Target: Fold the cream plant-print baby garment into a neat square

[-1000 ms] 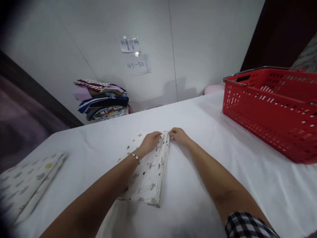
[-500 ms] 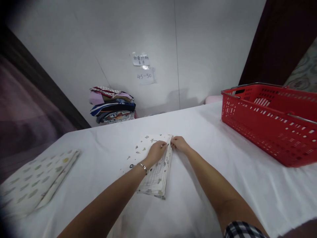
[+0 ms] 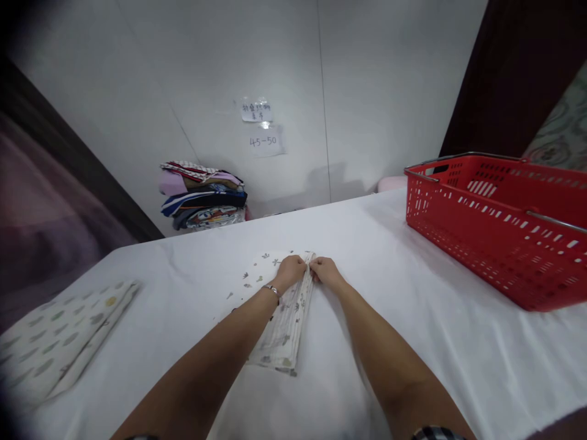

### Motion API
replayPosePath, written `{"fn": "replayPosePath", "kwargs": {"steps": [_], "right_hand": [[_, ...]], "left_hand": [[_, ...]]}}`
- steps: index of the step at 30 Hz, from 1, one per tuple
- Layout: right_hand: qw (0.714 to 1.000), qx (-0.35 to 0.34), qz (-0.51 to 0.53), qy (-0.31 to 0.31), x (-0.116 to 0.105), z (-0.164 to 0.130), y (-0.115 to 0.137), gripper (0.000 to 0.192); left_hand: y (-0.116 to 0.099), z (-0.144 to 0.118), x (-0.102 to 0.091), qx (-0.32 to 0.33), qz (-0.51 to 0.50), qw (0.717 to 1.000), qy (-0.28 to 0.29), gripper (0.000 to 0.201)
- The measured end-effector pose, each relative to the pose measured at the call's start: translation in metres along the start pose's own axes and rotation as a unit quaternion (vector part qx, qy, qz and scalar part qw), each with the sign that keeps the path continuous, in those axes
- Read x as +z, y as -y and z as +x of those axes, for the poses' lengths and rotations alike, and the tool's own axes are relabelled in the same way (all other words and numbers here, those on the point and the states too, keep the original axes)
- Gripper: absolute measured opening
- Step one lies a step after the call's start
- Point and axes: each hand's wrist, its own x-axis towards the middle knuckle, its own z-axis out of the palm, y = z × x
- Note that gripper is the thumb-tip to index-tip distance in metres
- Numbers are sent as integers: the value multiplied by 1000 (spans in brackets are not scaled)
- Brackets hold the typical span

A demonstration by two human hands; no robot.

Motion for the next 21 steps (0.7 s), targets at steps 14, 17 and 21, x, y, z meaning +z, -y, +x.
{"fn": "replayPosePath", "kwargs": {"steps": [14, 17, 21], "right_hand": [[1000, -14, 10, -6, 0, 8, -9, 12], [998, -38, 8, -39, -3, 14, -13, 11], [993, -72, -18, -97, -13, 25, -19, 13]], "left_hand": [[0, -12, 0, 79, -1, 996, -51, 24], [7, -17, 6, 150, 33, 983, -97, 25], [14, -20, 17, 198, 53, 972, -117, 26]]}}
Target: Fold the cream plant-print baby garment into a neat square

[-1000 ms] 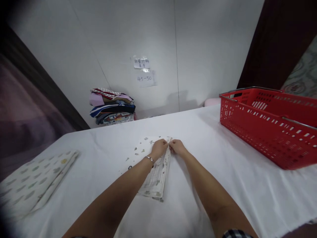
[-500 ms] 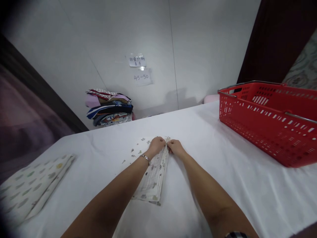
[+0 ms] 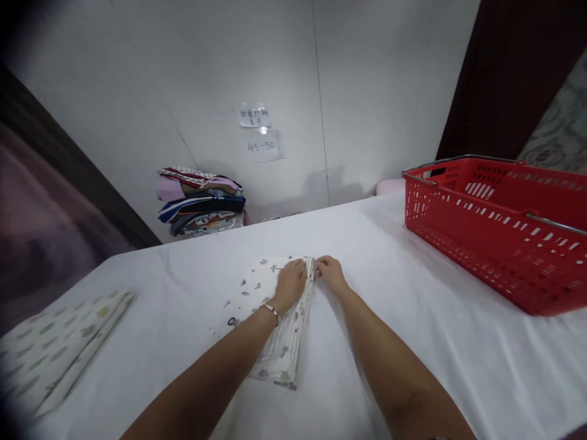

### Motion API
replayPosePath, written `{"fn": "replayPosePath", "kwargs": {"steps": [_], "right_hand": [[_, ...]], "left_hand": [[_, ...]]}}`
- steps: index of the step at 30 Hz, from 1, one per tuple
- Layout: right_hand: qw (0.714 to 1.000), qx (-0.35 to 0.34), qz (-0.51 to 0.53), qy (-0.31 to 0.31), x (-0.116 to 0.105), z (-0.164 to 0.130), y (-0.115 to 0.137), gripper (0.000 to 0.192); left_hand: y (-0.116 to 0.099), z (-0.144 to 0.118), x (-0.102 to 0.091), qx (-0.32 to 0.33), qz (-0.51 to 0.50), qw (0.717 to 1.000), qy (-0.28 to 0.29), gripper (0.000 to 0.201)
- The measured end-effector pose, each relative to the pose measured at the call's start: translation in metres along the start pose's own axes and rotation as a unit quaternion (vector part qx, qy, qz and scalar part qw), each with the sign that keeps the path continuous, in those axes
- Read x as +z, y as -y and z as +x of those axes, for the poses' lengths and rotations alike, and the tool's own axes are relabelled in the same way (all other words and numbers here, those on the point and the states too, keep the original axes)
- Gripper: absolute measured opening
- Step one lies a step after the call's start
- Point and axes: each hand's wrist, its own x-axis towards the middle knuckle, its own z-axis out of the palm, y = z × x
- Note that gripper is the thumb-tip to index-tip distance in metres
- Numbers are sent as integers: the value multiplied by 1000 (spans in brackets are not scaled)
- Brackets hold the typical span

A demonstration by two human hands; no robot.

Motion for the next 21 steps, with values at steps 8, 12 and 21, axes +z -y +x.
{"fn": "replayPosePath", "kwargs": {"steps": [8, 12, 21], "right_hand": [[995, -52, -79, 11, 0, 18, -3, 31], [992, -62, -97, 43, 2, 23, -1, 28], [988, -79, -97, 90, 0, 30, 8, 17]], "left_hand": [[0, 8, -4, -21, 2, 1000, -11, 22], [-4, 23, -5, -68, 8, 998, 4, 25], [-7, 46, -4, -154, -28, 986, 62, 21]]}}
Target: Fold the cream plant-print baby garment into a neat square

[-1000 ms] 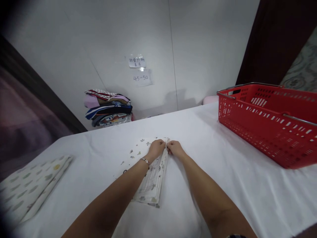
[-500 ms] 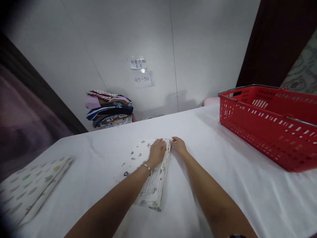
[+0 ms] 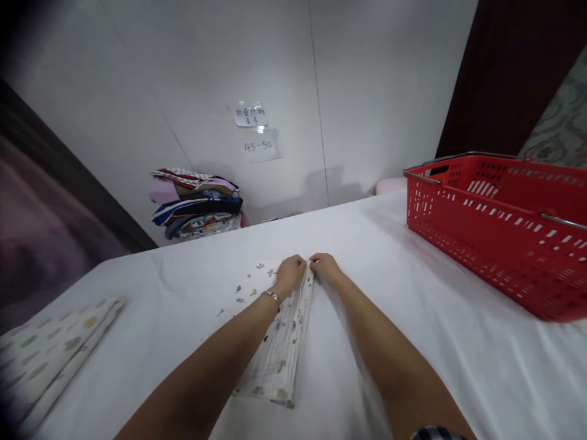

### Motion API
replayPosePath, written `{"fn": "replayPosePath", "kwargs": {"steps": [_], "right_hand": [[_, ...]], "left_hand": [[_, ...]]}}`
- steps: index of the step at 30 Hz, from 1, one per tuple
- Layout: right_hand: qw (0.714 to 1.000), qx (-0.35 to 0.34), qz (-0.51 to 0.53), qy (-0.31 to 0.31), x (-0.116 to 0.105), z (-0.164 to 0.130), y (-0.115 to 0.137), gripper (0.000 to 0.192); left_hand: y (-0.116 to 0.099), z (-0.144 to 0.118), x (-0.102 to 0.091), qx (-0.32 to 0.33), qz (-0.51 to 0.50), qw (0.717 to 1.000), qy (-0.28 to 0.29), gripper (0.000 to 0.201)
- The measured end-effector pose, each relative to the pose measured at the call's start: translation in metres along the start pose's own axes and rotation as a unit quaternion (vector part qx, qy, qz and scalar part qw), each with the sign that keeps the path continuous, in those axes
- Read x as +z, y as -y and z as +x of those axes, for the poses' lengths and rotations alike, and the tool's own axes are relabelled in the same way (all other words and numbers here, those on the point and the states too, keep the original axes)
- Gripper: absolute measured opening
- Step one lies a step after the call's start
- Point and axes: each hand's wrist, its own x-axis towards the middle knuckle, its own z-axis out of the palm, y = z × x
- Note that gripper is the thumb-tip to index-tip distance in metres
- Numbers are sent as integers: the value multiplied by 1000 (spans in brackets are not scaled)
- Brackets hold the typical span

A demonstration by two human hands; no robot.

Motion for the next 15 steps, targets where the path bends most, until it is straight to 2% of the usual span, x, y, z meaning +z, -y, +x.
{"fn": "replayPosePath", "kwargs": {"steps": [10, 15], "right_hand": [[999, -28, 31, 6, 2, -2, -5, 17], [997, 7, 80, 18, -6, -6, -5, 29]], "left_hand": [[9, -5, 1, 30, -43, 999, 2, 25], [9, 1, -2, 4, -15, 1000, 1, 20]]}}
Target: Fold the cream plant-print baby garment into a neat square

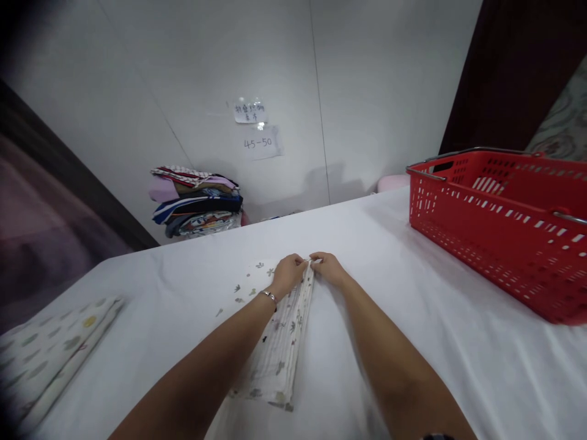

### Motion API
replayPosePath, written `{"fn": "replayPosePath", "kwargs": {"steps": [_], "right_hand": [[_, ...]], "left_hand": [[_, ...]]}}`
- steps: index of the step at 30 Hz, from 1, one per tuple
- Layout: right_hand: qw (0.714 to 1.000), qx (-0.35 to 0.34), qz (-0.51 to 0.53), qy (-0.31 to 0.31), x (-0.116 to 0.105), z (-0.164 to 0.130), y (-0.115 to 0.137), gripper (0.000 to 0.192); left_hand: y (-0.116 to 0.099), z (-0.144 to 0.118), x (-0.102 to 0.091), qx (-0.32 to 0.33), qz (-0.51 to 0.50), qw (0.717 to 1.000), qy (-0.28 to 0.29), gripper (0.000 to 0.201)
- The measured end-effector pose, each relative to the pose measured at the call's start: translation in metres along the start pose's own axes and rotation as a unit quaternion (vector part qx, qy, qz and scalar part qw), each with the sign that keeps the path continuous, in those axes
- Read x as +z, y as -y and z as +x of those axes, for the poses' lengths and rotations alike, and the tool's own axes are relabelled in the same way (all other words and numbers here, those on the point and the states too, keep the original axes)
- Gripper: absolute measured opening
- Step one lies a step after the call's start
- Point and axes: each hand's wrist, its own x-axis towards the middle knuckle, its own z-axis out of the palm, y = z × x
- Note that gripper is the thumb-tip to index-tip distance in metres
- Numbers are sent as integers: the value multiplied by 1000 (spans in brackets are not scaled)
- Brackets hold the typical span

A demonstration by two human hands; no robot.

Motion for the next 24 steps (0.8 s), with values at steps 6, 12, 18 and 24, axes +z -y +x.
{"fn": "replayPosePath", "kwargs": {"steps": [6, 12, 18, 24], "right_hand": [[999, -11, -29, -18, -3, -1, -2, 16], [995, -49, -77, -48, 6, 2, -3, 10], [993, -63, -89, -49, 7, 4, -6, 11], [995, -54, -72, -50, 6, 7, -11, 12]], "left_hand": [[-6, 8, -2, 6, 35, 999, 20, 18], [-9, 8, -1, 32, 39, 999, 3, 21], [-6, 5, 1, 52, 38, 998, 6, 19], [-6, -1, 3, 38, 46, 998, -1, 21]]}}
